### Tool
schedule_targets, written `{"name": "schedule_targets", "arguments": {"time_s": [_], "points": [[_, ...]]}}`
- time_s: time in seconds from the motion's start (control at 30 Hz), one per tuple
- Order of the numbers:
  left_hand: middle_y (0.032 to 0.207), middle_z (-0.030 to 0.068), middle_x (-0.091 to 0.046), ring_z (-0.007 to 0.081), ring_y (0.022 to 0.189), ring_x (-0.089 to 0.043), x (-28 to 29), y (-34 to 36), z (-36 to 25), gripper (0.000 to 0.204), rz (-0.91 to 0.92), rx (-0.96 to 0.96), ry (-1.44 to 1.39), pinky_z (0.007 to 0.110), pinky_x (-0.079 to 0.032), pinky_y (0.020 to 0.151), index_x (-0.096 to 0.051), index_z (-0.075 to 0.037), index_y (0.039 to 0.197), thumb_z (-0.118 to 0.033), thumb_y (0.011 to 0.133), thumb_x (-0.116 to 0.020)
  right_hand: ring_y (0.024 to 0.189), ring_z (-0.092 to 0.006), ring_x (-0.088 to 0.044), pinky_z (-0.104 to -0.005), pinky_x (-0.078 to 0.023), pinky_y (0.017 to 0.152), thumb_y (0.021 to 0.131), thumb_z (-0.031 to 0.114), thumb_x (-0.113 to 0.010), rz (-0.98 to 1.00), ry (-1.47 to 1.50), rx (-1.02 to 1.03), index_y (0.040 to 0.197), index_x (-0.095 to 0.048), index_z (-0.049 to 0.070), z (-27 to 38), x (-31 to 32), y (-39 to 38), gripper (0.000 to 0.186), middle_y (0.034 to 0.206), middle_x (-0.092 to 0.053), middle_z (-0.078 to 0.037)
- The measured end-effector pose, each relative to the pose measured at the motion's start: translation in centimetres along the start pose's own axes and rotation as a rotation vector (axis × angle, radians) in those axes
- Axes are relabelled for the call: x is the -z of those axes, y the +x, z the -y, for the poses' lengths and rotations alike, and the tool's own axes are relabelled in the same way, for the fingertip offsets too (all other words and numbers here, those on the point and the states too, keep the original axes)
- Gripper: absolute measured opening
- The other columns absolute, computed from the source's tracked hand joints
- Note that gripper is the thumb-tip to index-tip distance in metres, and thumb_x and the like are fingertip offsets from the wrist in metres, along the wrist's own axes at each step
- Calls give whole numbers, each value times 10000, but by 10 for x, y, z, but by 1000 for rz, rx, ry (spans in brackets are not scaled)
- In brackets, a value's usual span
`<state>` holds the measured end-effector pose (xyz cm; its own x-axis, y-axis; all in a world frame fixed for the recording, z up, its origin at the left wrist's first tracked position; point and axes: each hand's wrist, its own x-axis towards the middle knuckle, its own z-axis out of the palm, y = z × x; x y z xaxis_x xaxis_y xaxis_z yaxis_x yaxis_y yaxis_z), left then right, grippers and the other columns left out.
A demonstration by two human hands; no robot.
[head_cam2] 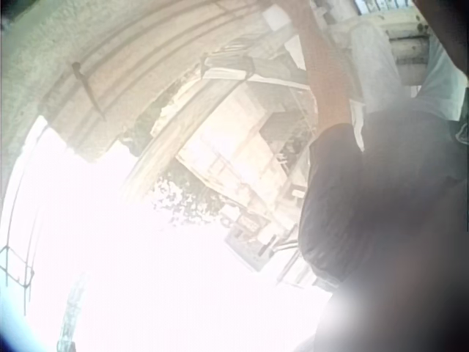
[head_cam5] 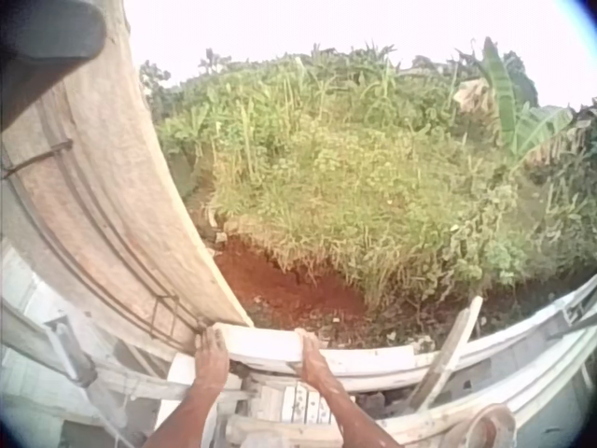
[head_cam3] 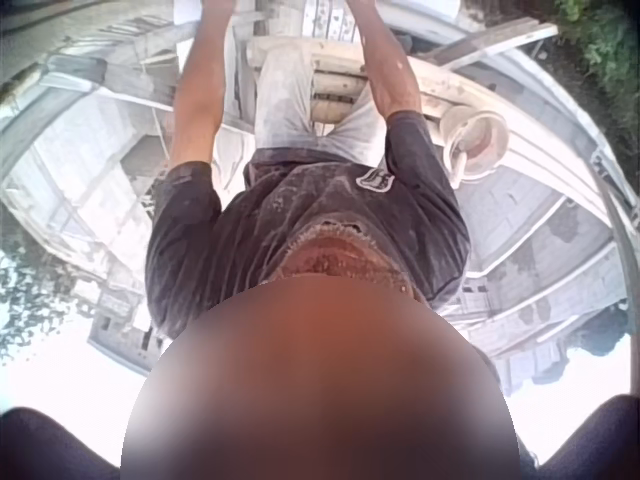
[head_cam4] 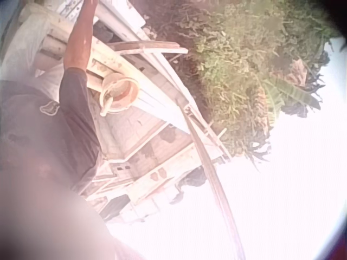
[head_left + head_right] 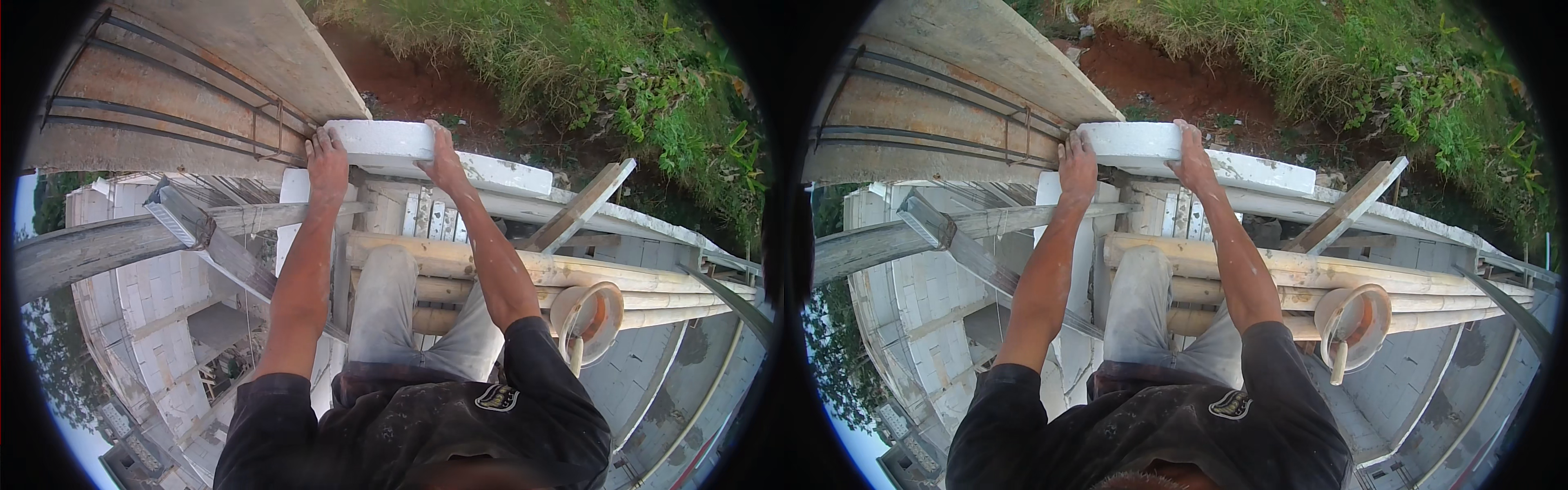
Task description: The person builds a wall by cutting lightweight concrete blocks with a saw, then laying them with mortar using a trowel.
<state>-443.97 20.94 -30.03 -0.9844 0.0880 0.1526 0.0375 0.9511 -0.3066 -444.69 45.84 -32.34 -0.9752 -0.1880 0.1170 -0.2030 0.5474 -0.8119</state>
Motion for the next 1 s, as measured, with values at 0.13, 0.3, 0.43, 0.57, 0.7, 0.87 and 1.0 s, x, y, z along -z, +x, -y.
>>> {"name": "schedule_targets", "arguments": {"time_s": [0.13, 0.3, 0.43, 0.57, 0.7, 0.87, 1.0], "points": [[1485, 280, -307, 373, 1393, -320, 21, -20, -39, 573, -57, -2, -26, 430, -268, 1157, -333, 47, 1442, -155, 940, -522, 1315, -427, -384, -449, -369, 1104, 726, 31, -784, -5, -8, -9, 1418, -305, 80, -10, 7, -3, 843, 1438, -337, -213], [1520, 265, -251, 413, 1400, -280, 9, -46, -59, 680, -98, 538, -886, 433, -273, 1151, -215, 57, 1476, -289, 974, -515, 1341, -406, -359, -433, -354, 1121, 724, 42, -793, 25, -32, -13, 1434, -263, 74, 5, 3, 2, 887, 1441, -331, -202], [1538, 237, -234, 427, 1365, -338, 56, 5, -72, 782, 12, 1228, -1595, 385, -295, 1141, -176, 78, 1472, -403, 973, -537, 1344, -411, -355, -434, -353, 1123, 727, 48, -793, 23, -52, -75, 1437, -260, 73, -12, 11, -6, 888, 1446, -325, -202], [1521, 211, -271, 412, 1328, -398, -2, 21, -49, 797, 86, 1222, -1804, 465, -342, 1117, -143, 27, 1489, -421, 969, -548, 1342, -411, -361, -436, -359, 1119, 734, 55, -790, 42, -39, -72, 1436, -263, 75, -1, 1, -1, 878, 1449, -319, -202], [1464, 157, -357, 412, 1287, -437, -16, 24, -55, 720, 174, 1381, -2185, 608, -406, 1043, -173, -131, 1499, -311, 955, -608, 1326, -426, -372, -453, -371, 1103, 738, 55, -786, 19, -43, -43, 1428, -274, 79, -2, 7, -1, 860, 1433, -329, -211], [1436, 160, -377, 438, 1281, -430, -22, 31, -41, 653, 123, 1341, -2245, 654, -416, 1024, -237, -155, 1473, -222, 951, -622, 1325, -412, -380, -441, -367, 1110, 746, 82, -790, 6, -52, -30, 1427, -270, 69, -3, 0, -1, 858, 1429, -326, -201], [1414, 157, -393, 439, 1259, -447, 8, 32, -51, 699, 126, 1414, -2215, 657, -431, 1009, -206, -103, 1467, -162, 929, -649, 1326, -409, -375, -444, -369, 1110, 754, 100, -795, 22, -90, -57, 1430, -266, 68, -15, 4, 0, 859, 1438, -320, -201]]}}
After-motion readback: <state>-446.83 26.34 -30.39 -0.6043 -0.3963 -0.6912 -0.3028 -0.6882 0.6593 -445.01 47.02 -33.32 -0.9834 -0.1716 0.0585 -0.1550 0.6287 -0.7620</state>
